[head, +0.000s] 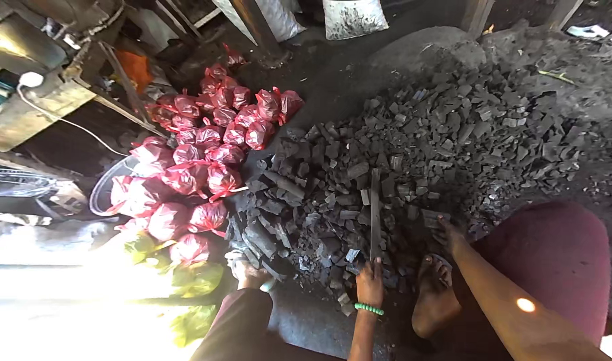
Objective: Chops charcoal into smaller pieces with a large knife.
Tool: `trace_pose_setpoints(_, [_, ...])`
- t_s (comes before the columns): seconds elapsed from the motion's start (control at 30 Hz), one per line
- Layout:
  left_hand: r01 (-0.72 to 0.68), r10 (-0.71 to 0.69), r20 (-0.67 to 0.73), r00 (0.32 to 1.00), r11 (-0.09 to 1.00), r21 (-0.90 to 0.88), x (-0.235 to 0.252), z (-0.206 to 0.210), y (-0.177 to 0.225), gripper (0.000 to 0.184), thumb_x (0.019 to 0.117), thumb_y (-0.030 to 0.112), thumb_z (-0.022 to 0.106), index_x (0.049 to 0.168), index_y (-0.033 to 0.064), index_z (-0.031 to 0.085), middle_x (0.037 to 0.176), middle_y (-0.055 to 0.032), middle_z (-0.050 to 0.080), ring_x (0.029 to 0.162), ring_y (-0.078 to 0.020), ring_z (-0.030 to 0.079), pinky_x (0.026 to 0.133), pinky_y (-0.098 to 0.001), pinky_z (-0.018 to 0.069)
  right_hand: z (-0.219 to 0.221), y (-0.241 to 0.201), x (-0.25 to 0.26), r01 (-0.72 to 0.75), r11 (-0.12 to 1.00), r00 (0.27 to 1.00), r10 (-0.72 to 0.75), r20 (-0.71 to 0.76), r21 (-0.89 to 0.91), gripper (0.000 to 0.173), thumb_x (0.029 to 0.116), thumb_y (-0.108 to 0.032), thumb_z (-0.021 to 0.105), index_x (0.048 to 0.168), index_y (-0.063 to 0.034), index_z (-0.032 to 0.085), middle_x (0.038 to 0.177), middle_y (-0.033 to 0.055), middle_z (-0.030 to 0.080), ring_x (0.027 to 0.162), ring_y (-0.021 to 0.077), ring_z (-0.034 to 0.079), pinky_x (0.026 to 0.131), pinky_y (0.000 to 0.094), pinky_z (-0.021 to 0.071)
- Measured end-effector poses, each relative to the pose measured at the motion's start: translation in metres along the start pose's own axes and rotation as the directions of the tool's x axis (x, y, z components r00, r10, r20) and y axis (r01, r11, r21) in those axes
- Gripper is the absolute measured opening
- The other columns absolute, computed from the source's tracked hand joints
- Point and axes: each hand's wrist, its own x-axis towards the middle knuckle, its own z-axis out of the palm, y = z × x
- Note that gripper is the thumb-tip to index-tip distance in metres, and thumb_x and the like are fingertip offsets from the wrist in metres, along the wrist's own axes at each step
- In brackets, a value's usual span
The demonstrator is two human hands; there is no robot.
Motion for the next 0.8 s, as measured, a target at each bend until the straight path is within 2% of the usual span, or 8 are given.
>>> trace_pose_setpoints(0.13, [-0.061, 0.034, 0.143, 0.989, 0.981, 0.186, -0.002, 0.007, 0.001, 0.045, 0.1109, 0.029, 0.044, 0.124, -0.0089, 0.064, 0.109, -0.0284, 0.068, 0.104, -0.0392, 0.067, 0.097, -0.0522, 0.0489, 0.005, 0.016, 0.008, 0.082, 0.995, 0.995, -0.085, -0.048, -0.06, 0.048, 0.1044, -0.017, 0.062, 0.145, 0.0005, 0.045, 0.138, 0.0296, 0.053, 0.111, 0.0397, 0.063, 0.091, 0.0529, 0.0536])
trace_pose_setpoints(0.27, [-0.088, -0.068, 0.322, 0.944, 0.891, 0.446, 0.003, 0.012, -0.002, 0.051, 0.1122, 0.037, 0.037, 0.135, -0.0025, 0.059, 0.123, -0.0276, 0.066, 0.119, -0.0419, 0.063, 0.104, -0.0562, 0.0465, 0.008, 0.013, 0.007, 0.083, 0.996, 0.996, -0.082, -0.024, 0.032, 0.045, 0.1066, -0.017, 0.057, 0.146, 0.001, 0.043, 0.138, 0.0292, 0.053, 0.109, 0.0365, 0.065, 0.09, 0.0477, 0.056])
trace_pose_setpoints(0.43, [-0.143, -0.018, 0.311, 0.95, 0.861, 0.487, 0.0, 0.018, 0.015, 0.05, 0.1125, 0.036, 0.035, 0.135, -0.0018, 0.06, 0.12, -0.0264, 0.068, 0.115, -0.0414, 0.066, 0.101, -0.0558, 0.0485, 0.004, 0.011, 0.005, -0.003, 1.0, 0.999, 0.002, 0.042, 0.027, 0.041, 0.1076, -0.022, 0.055, 0.143, -0.0009, 0.048, 0.128, 0.0247, 0.058, 0.097, 0.0286, 0.063, 0.083, 0.0413, 0.0539])
trace_pose_setpoints(0.6, [-0.324, 0.283, 0.164, 0.945, 0.874, 0.363, -0.001, 0.015, 0.057, 0.041, 0.1101, 0.027, 0.045, 0.12, -0.0073, 0.067, 0.097, -0.027, 0.071, 0.096, -0.0431, 0.071, 0.089, -0.057, 0.0534, 0.005, 0.02, 0.006, 0.062, 0.991, 0.992, -0.048, 0.115, -0.123, 0.04, 0.1064, -0.02, 0.057, 0.139, 0.0025, 0.052, 0.123, 0.0261, 0.061, 0.096, 0.0292, 0.064, 0.085, 0.043, 0.0538])
trace_pose_setpoints(0.63, [-0.4, 0.392, 0.093, 0.915, 0.856, 0.326, -0.002, 0.014, 0.065, 0.038, 0.1085, 0.023, 0.049, 0.112, -0.009, 0.068, 0.088, -0.0263, 0.071, 0.086, -0.0427, 0.072, 0.082, -0.0566, 0.0551, 0.005, 0.022, 0.008, 0.078, 0.989, 0.991, -0.063, 0.119, -0.129, 0.041, 0.1063, -0.02, 0.058, 0.14, 0.003, 0.051, 0.122, 0.0259, 0.061, 0.094, 0.0282, 0.063, 0.084, 0.0421, 0.054])
trace_pose_setpoints(0.67, [-0.507, 0.532, -0.011, 0.847, 0.813, 0.285, -0.004, 0.015, 0.072, 0.033, 0.1055, 0.019, 0.054, 0.104, -0.0104, 0.069, 0.077, -0.0242, 0.069, 0.073, -0.0402, 0.071, 0.071, -0.0542, 0.0567, 0.003, 0.022, 0.008, 0.085, 0.988, 0.99, -0.068, 0.126, -0.13, 0.041, 0.1063, -0.02, 0.058, 0.14, 0.0029, 0.051, 0.121, 0.0251, 0.061, 0.092, 0.0269, 0.062, 0.083, 0.0411, 0.0536])
trace_pose_setpoints(0.73, [-0.715, 0.749, -0.237, 0.618, 0.661, 0.227, -0.007, 0.015, 0.09, 0.029, 0.1009, 0.015, 0.058, 0.094, -0.0108, 0.068, 0.06, -0.0159, 0.061, 0.051, -0.0275, 0.063, 0.052, -0.0407, 0.054, 0.001, 0.02, 0.009, 0.079, 0.987, 0.99, -0.061, 0.128, -0.143, 0.04, 0.1065, -0.021, 0.057, 0.139, 0.0027, 0.051, 0.117, 0.0233, 0.061, 0.09, 0.0252, 0.061, 0.081, 0.0407, 0.0533])
trace_pose_setpoints(0.8, [-0.85, 0.82, -0.391, 0.418, 0.505, 0.149, -0.007, 0.016, 0.11, 0.033, 0.1049, 0.021, 0.051, 0.092, -0.0059, 0.063, 0.057, -0.0071, 0.055, 0.046, -0.0134, 0.054, 0.047, -0.0261, 0.0489, 0.001, 0.018, 0.007, 0.06, 0.982, 0.995, -0.044, 0.092, -0.177, 0.036, 0.1065, -0.021, 0.057, 0.133, 0.0038, 0.055, 0.112, 0.0215, 0.062, 0.087, 0.0236, 0.06, 0.079, 0.0399, 0.0524])
